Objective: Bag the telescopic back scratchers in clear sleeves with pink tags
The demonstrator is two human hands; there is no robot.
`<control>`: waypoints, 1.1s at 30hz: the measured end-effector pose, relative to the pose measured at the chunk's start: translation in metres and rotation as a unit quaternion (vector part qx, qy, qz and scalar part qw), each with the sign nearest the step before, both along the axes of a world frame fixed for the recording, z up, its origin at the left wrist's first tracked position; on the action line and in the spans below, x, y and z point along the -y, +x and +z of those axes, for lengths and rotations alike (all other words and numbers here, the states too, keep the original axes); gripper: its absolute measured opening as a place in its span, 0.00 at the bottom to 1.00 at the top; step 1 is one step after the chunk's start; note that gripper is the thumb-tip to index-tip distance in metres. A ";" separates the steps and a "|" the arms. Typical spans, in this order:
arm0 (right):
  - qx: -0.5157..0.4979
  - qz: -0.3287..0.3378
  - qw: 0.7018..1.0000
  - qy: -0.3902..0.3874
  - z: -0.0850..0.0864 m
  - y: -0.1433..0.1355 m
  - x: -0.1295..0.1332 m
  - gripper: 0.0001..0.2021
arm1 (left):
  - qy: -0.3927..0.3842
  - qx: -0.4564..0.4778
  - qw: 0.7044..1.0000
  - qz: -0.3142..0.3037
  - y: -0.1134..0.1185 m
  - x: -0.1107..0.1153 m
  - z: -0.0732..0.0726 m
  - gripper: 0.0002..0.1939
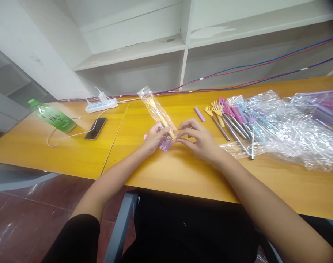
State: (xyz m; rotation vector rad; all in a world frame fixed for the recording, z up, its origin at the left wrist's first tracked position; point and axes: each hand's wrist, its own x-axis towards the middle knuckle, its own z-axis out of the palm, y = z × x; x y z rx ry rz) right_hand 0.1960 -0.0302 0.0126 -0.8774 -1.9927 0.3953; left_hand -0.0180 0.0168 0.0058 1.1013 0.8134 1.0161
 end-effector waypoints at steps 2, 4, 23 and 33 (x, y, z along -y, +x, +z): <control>-0.002 -0.003 1.000 -0.004 0.001 0.000 0.001 0.06 | 0.020 -0.010 1.000 -0.019 0.001 0.002 -0.003 0.27; 0.000 -0.005 1.000 -0.012 0.000 -0.001 0.001 0.05 | 0.040 -0.016 0.999 -0.033 0.001 0.003 -0.006 0.27; -0.081 -0.030 0.981 -0.173 -0.007 0.002 -0.006 0.24 | 0.115 -0.117 0.965 -0.207 -0.008 -0.004 -0.011 0.35; 0.012 -0.035 0.966 -0.254 0.004 0.006 -0.005 0.24 | 0.161 -0.137 0.960 -0.185 -0.004 -0.002 -0.009 0.25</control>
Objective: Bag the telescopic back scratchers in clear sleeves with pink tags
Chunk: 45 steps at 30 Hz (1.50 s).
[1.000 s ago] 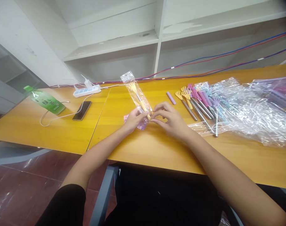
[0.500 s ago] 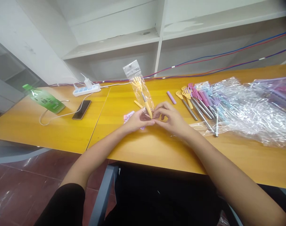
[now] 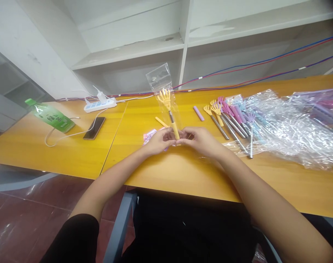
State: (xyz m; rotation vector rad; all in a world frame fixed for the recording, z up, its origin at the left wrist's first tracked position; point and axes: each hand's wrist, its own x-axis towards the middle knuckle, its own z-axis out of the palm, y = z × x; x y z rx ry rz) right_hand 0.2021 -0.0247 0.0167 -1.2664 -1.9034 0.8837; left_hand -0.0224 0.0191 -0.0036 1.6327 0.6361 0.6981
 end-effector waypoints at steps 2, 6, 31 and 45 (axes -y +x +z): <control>-0.016 0.000 1.000 -0.004 0.001 0.002 0.000 0.23 | 0.001 0.001 1.000 0.004 -0.001 -0.002 -0.002 0.25; -0.038 -0.005 0.999 -0.016 0.001 0.004 0.000 0.23 | -0.027 0.009 0.999 0.017 -0.003 -0.003 -0.002 0.28; -0.196 0.015 0.973 -0.124 0.010 -0.003 0.005 0.26 | -0.023 -0.008 0.999 0.034 -0.003 0.007 0.006 0.26; -0.028 0.126 0.988 -0.081 -0.003 -0.015 0.009 0.24 | 0.021 0.074 0.989 0.127 -0.002 0.003 0.012 0.24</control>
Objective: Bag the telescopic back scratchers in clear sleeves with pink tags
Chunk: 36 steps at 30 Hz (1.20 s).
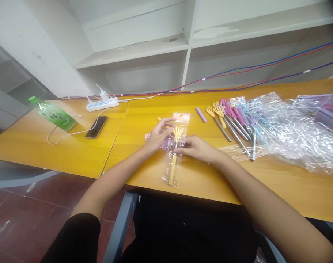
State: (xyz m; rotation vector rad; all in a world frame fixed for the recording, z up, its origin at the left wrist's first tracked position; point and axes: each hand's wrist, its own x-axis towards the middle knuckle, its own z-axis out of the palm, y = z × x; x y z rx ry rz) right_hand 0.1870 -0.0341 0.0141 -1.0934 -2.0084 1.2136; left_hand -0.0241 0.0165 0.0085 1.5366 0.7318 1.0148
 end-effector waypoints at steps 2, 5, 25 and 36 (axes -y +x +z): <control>0.010 0.020 1.000 0.003 0.002 0.000 0.002 0.23 | 0.006 0.008 1.000 0.014 0.000 -0.002 -0.001 0.23; 0.015 0.053 0.998 -0.004 0.005 -0.001 0.004 0.22 | 0.023 0.021 0.999 0.035 -0.001 -0.005 -0.004 0.21; -0.005 0.102 0.995 -0.025 0.005 -0.002 0.004 0.19 | 0.038 -0.008 0.998 0.057 -0.004 -0.011 -0.001 0.15; 0.017 0.090 0.996 -0.004 0.005 0.002 0.004 0.17 | 0.000 0.032 0.999 0.036 -0.004 -0.014 -0.003 0.14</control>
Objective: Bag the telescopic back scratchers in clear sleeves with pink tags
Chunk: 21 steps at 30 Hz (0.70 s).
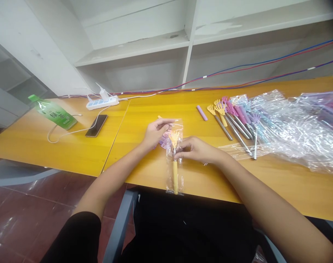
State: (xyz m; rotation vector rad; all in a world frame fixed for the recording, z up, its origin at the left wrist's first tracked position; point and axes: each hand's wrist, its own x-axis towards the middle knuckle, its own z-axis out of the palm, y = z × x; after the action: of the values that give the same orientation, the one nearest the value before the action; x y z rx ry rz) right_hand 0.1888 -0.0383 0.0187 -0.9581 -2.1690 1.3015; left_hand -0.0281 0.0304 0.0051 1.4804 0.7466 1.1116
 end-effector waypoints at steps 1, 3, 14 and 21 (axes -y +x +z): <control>-0.001 0.000 1.000 0.000 0.000 0.000 0.000 0.17 | 0.007 0.000 1.000 0.001 -0.001 -0.001 0.001 0.15; -0.005 -0.004 1.000 0.000 0.001 0.000 0.000 0.18 | 0.028 -0.004 1.000 0.013 -0.003 -0.003 0.003 0.14; -0.016 -0.022 1.000 0.004 0.008 0.003 0.001 0.16 | 0.092 -0.091 0.991 0.036 -0.022 -0.012 0.016 0.14; -0.027 0.000 1.000 0.010 0.008 0.000 0.002 0.18 | 0.209 -0.186 0.955 0.096 -0.022 -0.011 0.018 0.06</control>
State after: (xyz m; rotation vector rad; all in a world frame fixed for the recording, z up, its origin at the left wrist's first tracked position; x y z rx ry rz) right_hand 0.1888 -0.0407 0.0269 -0.9034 -2.1372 1.2876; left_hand -0.0502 0.0419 0.0235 2.0484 0.9733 1.2009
